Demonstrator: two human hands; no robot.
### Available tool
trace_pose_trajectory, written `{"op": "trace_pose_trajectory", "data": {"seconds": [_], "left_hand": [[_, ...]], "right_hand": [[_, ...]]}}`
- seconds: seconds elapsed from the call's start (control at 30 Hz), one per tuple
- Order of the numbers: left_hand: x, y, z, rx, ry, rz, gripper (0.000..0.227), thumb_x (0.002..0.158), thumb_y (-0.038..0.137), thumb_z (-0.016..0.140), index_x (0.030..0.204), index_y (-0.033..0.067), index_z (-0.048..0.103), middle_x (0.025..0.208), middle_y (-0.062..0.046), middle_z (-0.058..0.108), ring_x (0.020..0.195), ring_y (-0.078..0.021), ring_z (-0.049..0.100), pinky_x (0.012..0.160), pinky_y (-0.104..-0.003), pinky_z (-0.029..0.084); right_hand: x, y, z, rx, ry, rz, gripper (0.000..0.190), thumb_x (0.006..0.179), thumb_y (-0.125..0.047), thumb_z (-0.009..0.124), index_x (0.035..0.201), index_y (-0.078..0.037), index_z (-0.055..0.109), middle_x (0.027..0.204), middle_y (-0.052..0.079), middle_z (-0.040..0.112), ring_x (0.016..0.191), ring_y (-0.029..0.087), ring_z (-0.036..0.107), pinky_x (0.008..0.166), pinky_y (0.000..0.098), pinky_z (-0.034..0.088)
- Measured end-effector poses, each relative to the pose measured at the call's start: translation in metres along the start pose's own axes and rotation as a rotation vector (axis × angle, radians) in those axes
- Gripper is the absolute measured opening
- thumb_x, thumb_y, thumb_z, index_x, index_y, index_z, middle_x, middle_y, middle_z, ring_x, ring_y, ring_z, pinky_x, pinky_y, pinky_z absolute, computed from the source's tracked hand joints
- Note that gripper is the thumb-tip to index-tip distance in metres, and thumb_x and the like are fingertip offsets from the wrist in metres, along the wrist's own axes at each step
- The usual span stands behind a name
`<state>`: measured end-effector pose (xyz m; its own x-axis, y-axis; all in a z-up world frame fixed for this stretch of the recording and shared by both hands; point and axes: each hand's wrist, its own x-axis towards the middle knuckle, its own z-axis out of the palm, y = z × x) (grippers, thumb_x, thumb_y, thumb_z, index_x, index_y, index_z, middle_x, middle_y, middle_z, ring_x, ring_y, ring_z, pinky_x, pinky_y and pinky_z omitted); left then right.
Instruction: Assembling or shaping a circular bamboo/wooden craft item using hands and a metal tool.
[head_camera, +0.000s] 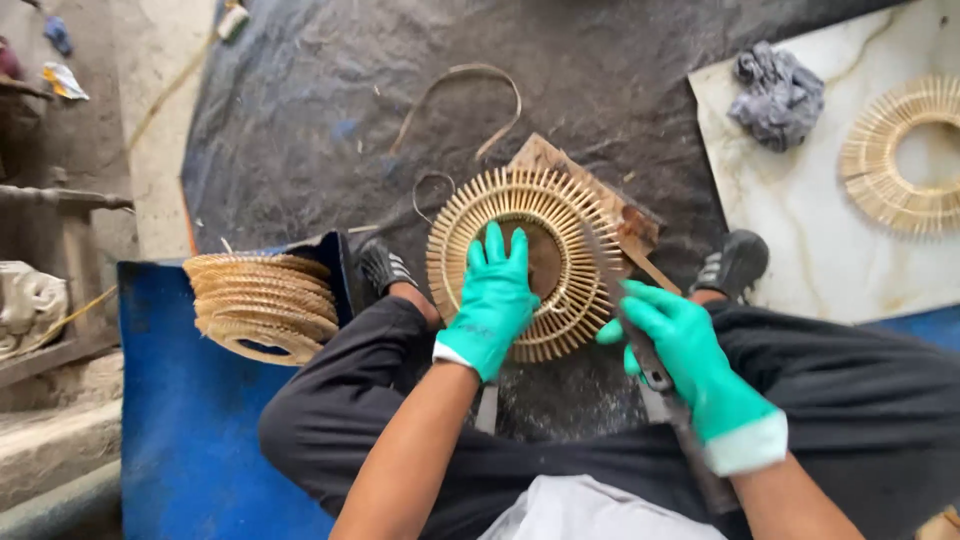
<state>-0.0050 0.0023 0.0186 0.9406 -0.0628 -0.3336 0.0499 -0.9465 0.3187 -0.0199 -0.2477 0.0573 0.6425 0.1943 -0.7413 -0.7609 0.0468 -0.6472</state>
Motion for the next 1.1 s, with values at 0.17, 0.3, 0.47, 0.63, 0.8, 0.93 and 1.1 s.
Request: {"op": "trace_pose_trajectory", "data": {"seconds": [0.17, 0.3, 0.47, 0.63, 0.8, 0.93, 1.1], "left_hand": [[0.005, 0.017, -0.02, 0.023, -0.039, -0.079, 0.101, 0.07, 0.038, 0.09, 0.152, 0.0106, 0.037, 0.158, -0.03, 0.021, 0.139, -0.0557, 0.027, 0.113, -0.062, 0.032], [0.003, 0.02, -0.029, -0.012, -0.052, -0.091, 0.1, 0.072, 0.041, 0.089, 0.152, 0.0106, 0.038, 0.16, -0.032, 0.019, 0.141, -0.056, 0.026, 0.11, -0.061, 0.035], [0.002, 0.017, -0.022, 0.004, -0.065, -0.082, 0.099, 0.073, 0.039, 0.089, 0.153, 0.0119, 0.037, 0.16, -0.031, 0.016, 0.14, -0.0575, 0.023, 0.11, -0.063, 0.031], [0.007, 0.007, -0.018, 0.008, -0.06, -0.025, 0.098, 0.071, 0.032, 0.089, 0.154, 0.0181, 0.038, 0.163, -0.026, 0.017, 0.144, -0.0548, 0.022, 0.113, -0.062, 0.03], [0.002, 0.009, -0.014, 0.006, -0.09, -0.125, 0.093, 0.078, 0.03, 0.086, 0.157, 0.0257, 0.038, 0.165, -0.029, 0.015, 0.14, -0.0597, 0.024, 0.114, -0.06, 0.032], [0.005, 0.01, -0.016, -0.018, -0.062, -0.174, 0.11, 0.074, 0.039, 0.088, 0.155, 0.0001, 0.025, 0.162, -0.03, 0.016, 0.142, -0.0546, 0.024, 0.114, -0.061, 0.033], [0.007, 0.008, -0.024, 0.002, -0.155, -0.198, 0.109, 0.075, 0.04, 0.088, 0.155, 0.0027, 0.024, 0.163, -0.029, 0.013, 0.144, -0.0541, 0.021, 0.115, -0.061, 0.03]], "right_hand": [[-0.026, -0.008, -0.005, -0.093, 0.068, 0.035, 0.045, 0.097, -0.02, 0.053, 0.139, -0.006, 0.06, 0.084, 0.016, 0.078, 0.042, 0.018, 0.06, 0.035, 0.0295, 0.042], [-0.041, 0.001, -0.014, 0.118, 0.184, -0.091, 0.047, 0.098, -0.019, 0.052, 0.143, -0.005, 0.056, 0.083, 0.012, 0.076, 0.046, 0.013, 0.059, 0.04, 0.0253, 0.046], [-0.057, -0.009, -0.008, 0.079, 0.174, 0.049, 0.047, 0.096, -0.022, 0.054, 0.138, -0.002, 0.064, 0.075, 0.013, 0.072, 0.042, 0.013, 0.052, 0.035, 0.0248, 0.035], [-0.038, 0.0, -0.018, 0.049, 0.172, 0.042, 0.044, 0.096, -0.02, 0.056, 0.136, -0.004, 0.063, 0.078, 0.014, 0.073, 0.042, 0.015, 0.052, 0.035, 0.0267, 0.038], [-0.027, 0.013, -0.018, 0.105, 0.166, -0.087, 0.045, 0.098, -0.022, 0.054, 0.139, -0.004, 0.061, 0.082, 0.013, 0.074, 0.044, 0.014, 0.057, 0.037, 0.026, 0.043], [-0.031, 0.009, -0.013, 0.058, 0.19, -0.033, 0.045, 0.098, -0.021, 0.054, 0.139, -0.005, 0.06, 0.08, 0.013, 0.074, 0.044, 0.015, 0.056, 0.037, 0.0272, 0.043], [-0.03, 0.006, -0.009, -0.024, 0.116, 0.025, 0.046, 0.095, -0.023, 0.054, 0.137, -0.005, 0.065, 0.077, 0.013, 0.075, 0.042, 0.016, 0.054, 0.035, 0.0279, 0.037]]}}
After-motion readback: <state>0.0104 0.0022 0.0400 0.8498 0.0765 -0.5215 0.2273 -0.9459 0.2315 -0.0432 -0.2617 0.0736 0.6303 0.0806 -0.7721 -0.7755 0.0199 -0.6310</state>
